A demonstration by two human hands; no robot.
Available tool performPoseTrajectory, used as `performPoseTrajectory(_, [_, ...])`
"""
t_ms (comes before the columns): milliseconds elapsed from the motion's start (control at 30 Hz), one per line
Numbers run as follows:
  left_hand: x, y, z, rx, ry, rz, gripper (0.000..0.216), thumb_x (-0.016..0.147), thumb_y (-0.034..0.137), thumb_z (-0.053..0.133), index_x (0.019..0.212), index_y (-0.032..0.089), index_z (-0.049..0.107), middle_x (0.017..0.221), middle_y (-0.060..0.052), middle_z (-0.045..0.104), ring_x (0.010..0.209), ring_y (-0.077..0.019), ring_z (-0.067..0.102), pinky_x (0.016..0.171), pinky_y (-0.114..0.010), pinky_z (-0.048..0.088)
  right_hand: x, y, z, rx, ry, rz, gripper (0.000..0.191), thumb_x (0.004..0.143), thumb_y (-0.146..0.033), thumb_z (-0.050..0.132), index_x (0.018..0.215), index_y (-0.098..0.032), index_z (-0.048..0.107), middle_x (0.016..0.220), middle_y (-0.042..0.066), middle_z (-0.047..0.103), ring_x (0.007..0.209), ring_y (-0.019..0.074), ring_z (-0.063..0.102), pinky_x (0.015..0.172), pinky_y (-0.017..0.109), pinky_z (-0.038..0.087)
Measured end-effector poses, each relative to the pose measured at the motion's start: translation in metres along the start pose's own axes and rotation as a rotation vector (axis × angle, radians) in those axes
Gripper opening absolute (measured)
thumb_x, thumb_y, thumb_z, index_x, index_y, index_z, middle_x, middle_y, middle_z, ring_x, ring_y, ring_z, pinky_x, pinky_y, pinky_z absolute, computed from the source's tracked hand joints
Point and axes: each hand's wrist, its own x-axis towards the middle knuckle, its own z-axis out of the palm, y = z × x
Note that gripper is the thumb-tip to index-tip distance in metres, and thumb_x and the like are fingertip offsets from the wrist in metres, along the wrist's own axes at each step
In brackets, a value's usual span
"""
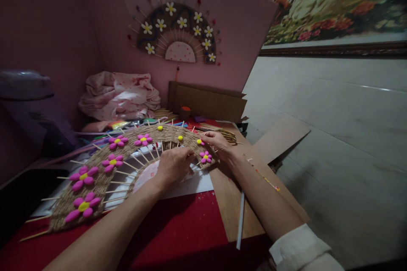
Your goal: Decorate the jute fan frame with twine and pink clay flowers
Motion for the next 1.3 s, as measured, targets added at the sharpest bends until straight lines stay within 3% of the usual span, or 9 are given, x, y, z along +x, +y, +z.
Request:
performPoseTrajectory(200, [-0.001, 0.0, 0.001, -0.014, -0.01, -0.011, 0.025, 0.085, 0.028, 0.048, 0.07, 0.019, 0.066, 0.069, -0.004, 0.068, 0.064, -0.0149, 0.058, 0.057, -0.027, 0.035, -0.002, -0.002, -0.005, -0.001, -0.045, 0.032, 0.035, 0.068, -0.05, 0.069, 0.072, -0.017, 0.057, 0.067, 0.001, 0.058, 0.055, 0.0091, 0.045, 0.05, 0.023, 0.031])
performPoseTrajectory(333, [-0.001, 0.0, -0.001, -0.146, 0.016, -0.041, 0.022, 0.085, 0.029, 0.05, 0.076, 0.019, 0.067, 0.071, -0.004, 0.069, 0.065, -0.0153, 0.059, 0.059, -0.027, 0.037, -0.005, -0.004, -0.003, -0.08, -0.02, 0.024, 0.035, 0.07, -0.05, 0.066, 0.072, -0.017, 0.056, 0.064, 0.0, 0.055, 0.051, 0.0084, 0.041, 0.048, 0.024, 0.028])
performPoseTrajectory(400, [0.0, 0.001, -0.005, -0.274, 0.067, -0.073, 0.021, 0.085, 0.03, 0.051, 0.079, 0.019, 0.068, 0.072, -0.003, 0.069, 0.065, -0.0147, 0.059, 0.06, -0.027, 0.039, -0.004, -0.003, -0.003, -0.189, 0.042, -0.057, 0.032, 0.074, -0.049, 0.062, 0.071, -0.018, 0.056, 0.065, 0.001, 0.055, 0.054, 0.0101, 0.043, 0.051, 0.025, 0.031])
performPoseTrajectory(533, [0.001, 0.004, -0.012, -0.516, 0.176, -0.132, 0.02, 0.085, 0.03, 0.052, 0.082, 0.017, 0.067, 0.075, -0.003, 0.07, 0.067, -0.0135, 0.06, 0.063, -0.026, 0.042, -0.003, -0.001, -0.009, -0.546, 0.34, -0.363, 0.019, 0.079, -0.039, 0.057, 0.078, -0.02, 0.061, 0.08, 0.004, 0.06, 0.072, 0.0165, 0.052, 0.069, 0.031, 0.039])
performPoseTrajectory(600, [0.002, 0.004, -0.012, -0.565, 0.203, -0.155, 0.019, 0.084, 0.03, 0.053, 0.083, 0.017, 0.067, 0.076, -0.003, 0.07, 0.068, -0.0135, 0.06, 0.064, -0.026, 0.043, -0.003, -0.001, -0.015, -0.669, 0.394, -0.505, 0.013, 0.079, -0.033, 0.059, 0.082, -0.021, 0.064, 0.088, 0.005, 0.061, 0.081, 0.0185, 0.053, 0.077, 0.033, 0.039])
performPoseTrajectory(800, [0.003, 0.0, -0.005, -0.505, 0.161, -0.207, 0.015, 0.082, 0.028, 0.055, 0.081, 0.019, 0.067, 0.074, -0.002, 0.069, 0.065, -0.0141, 0.059, 0.064, -0.027, 0.042, 0.002, 0.002, -0.033, -0.701, 0.177, -0.691, 0.003, 0.074, -0.023, 0.067, 0.074, -0.023, 0.071, 0.09, 0.005, 0.059, 0.094, 0.0209, 0.053, 0.088, 0.039, 0.04])
performPoseTrajectory(1000, [0.003, -0.001, -0.004, -0.475, 0.126, -0.201, 0.016, 0.082, 0.028, 0.054, 0.08, 0.019, 0.067, 0.076, -0.003, 0.07, 0.068, -0.0155, 0.06, 0.066, -0.028, 0.041, 0.005, 0.009, -0.034, -0.649, 0.08, -0.679, 0.012, 0.071, -0.019, 0.072, 0.079, -0.028, 0.073, 0.113, 0.003, 0.056, 0.11, 0.0212, 0.049, 0.099, 0.043, 0.037])
performPoseTrajectory(1300, [0.002, 0.0, -0.005, -0.421, 0.065, -0.206, 0.019, 0.083, 0.031, 0.054, 0.081, 0.019, 0.068, 0.077, -0.005, 0.071, 0.07, -0.0165, 0.061, 0.065, -0.029, 0.041, 0.006, 0.007, -0.025, -0.629, 0.032, -0.615, 0.005, 0.071, -0.02, 0.072, 0.073, -0.024, 0.072, 0.107, 0.004, 0.058, 0.108, 0.0195, 0.051, 0.099, 0.042, 0.035])
